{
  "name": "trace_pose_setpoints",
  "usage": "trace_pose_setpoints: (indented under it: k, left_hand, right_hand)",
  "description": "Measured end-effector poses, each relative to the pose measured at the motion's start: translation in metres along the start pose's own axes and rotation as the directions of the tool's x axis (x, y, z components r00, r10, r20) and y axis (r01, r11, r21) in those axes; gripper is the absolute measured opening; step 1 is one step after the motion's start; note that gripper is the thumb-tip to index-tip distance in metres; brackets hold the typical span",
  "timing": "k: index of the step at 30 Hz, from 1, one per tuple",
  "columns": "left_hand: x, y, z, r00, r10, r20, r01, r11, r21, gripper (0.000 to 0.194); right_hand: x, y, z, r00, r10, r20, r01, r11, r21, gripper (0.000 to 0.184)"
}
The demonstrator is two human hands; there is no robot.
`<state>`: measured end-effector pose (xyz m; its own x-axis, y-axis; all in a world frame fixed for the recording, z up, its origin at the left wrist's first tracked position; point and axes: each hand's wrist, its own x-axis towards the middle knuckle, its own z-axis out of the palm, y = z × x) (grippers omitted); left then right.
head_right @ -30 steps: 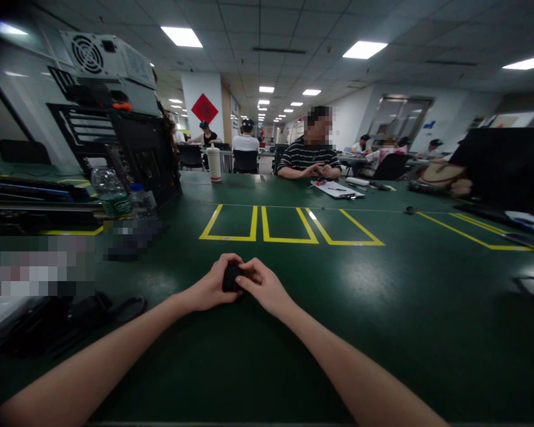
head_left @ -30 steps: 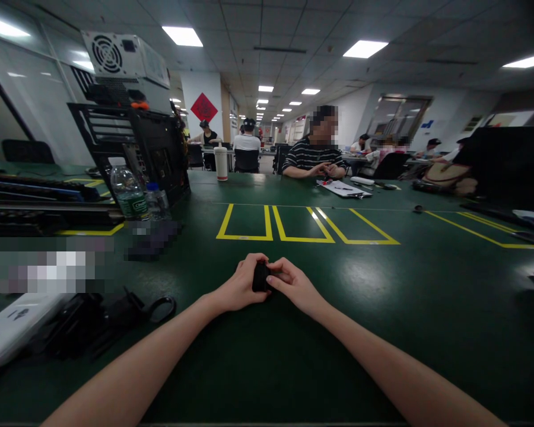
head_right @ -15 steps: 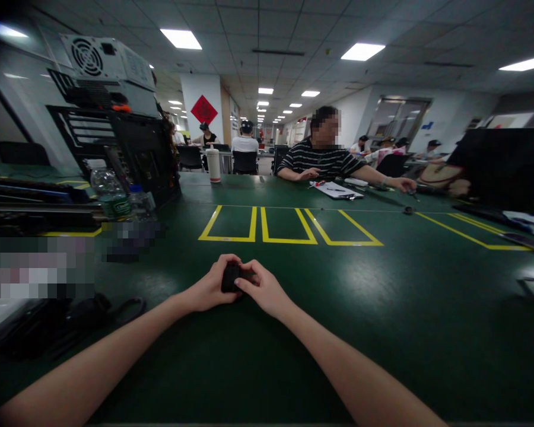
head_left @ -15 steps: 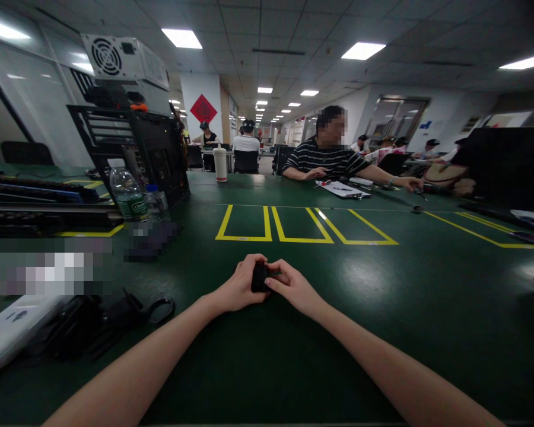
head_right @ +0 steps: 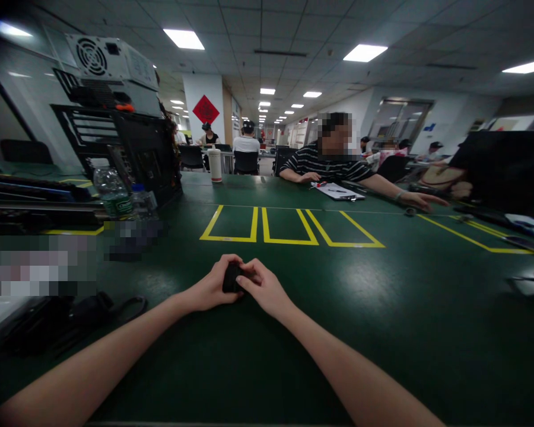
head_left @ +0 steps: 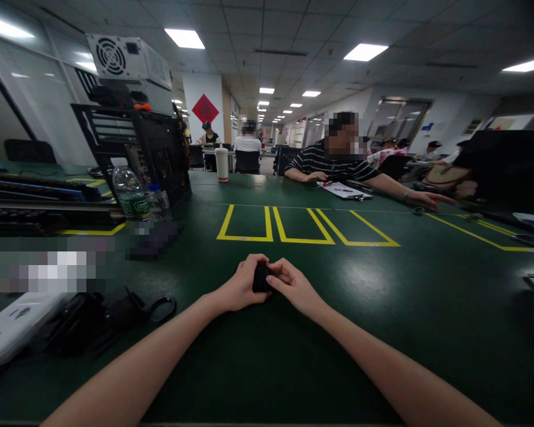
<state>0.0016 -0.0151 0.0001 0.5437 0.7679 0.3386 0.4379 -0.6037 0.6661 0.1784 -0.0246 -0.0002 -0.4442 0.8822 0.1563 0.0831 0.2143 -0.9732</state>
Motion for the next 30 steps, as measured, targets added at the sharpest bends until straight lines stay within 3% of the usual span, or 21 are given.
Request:
trace_pose_setpoints:
  k: [7,14,20,26,30]
  left_hand:
    - [0.001,0.003,-0.001,1.000,0.005,-0.002,-0.005,1.000,-0.003,0.060]
    - [0.000,0.000,-0.001,1.000,-0.004,-0.001,0.004,1.000,-0.012,0.058]
    - [0.001,0.004,-0.003,1.000,-0.012,0.014,0.012,1.000,-0.017,0.058]
    - [0.001,0.012,-0.008,0.998,-0.031,0.058,0.033,0.999,-0.037,0.058]
    - [0.000,0.012,-0.010,0.998,-0.023,0.051,0.025,0.999,-0.047,0.057]
  right_hand:
    - [0.003,-0.002,0.002,0.999,0.025,-0.031,-0.027,0.999,-0.035,0.024]
    - [-0.003,-0.008,0.001,0.999,0.011,0.051,-0.012,1.000,0.022,0.023]
    - [-0.001,-0.002,0.002,1.000,0.002,0.001,-0.002,1.000,0.008,0.017]
    - [0.001,-0.001,0.000,0.999,0.038,-0.021,-0.038,0.999,-0.032,0.025]
    - [-0.002,-0.004,-0.001,0.998,0.041,0.043,-0.041,0.999,-0.006,0.023]
